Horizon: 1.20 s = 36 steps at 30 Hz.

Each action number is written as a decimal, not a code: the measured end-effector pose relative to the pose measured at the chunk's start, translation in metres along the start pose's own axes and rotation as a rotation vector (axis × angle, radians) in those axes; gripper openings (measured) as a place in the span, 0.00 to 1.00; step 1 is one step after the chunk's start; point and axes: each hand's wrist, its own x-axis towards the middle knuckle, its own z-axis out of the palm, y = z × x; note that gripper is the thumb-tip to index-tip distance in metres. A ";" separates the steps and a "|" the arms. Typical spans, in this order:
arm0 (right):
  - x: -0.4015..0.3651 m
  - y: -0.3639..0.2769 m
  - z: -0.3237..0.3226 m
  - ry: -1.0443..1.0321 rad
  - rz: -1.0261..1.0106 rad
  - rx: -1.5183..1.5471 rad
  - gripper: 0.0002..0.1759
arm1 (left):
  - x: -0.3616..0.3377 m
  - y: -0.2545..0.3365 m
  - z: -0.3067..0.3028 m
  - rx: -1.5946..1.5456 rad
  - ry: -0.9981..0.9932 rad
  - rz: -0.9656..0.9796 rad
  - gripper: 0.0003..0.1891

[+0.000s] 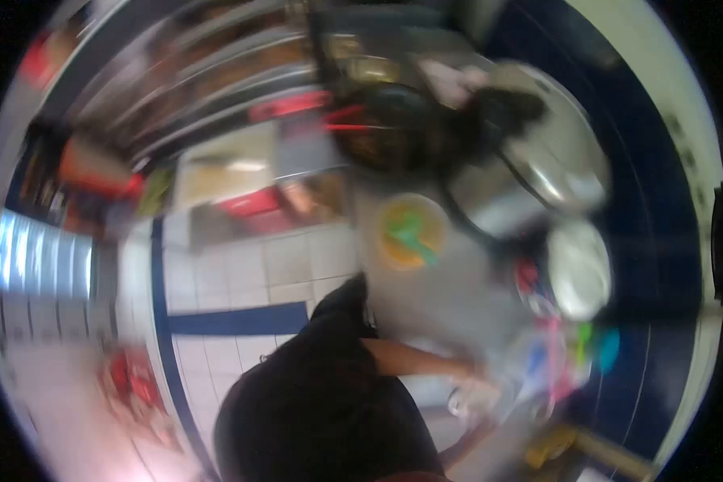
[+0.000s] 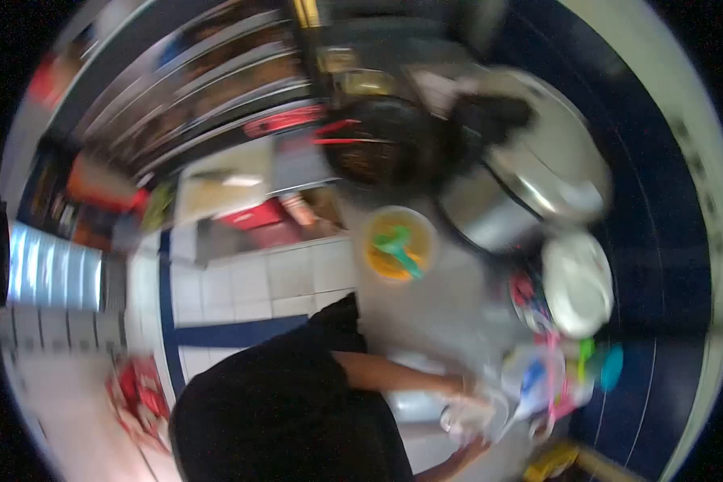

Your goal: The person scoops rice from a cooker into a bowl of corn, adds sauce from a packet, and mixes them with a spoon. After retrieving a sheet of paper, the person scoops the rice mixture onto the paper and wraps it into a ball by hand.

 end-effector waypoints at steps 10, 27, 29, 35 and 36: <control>-0.108 0.018 -0.048 0.798 -0.164 -0.438 0.26 | 0.122 0.207 -0.261 0.441 0.627 0.675 0.19; -0.194 0.012 0.050 0.752 0.056 -0.091 0.25 | 0.176 0.181 -0.208 0.654 0.057 0.158 0.35; -0.185 0.015 0.048 0.732 0.021 -0.046 0.25 | 0.167 0.163 -0.196 0.841 0.117 0.468 0.31; -0.164 0.006 0.033 0.651 -0.021 -0.097 0.23 | 0.148 0.197 -0.202 0.714 -0.026 0.221 0.27; -0.162 -0.001 0.034 0.637 -0.030 -0.091 0.23 | 0.146 0.194 -0.204 0.638 0.022 0.159 0.26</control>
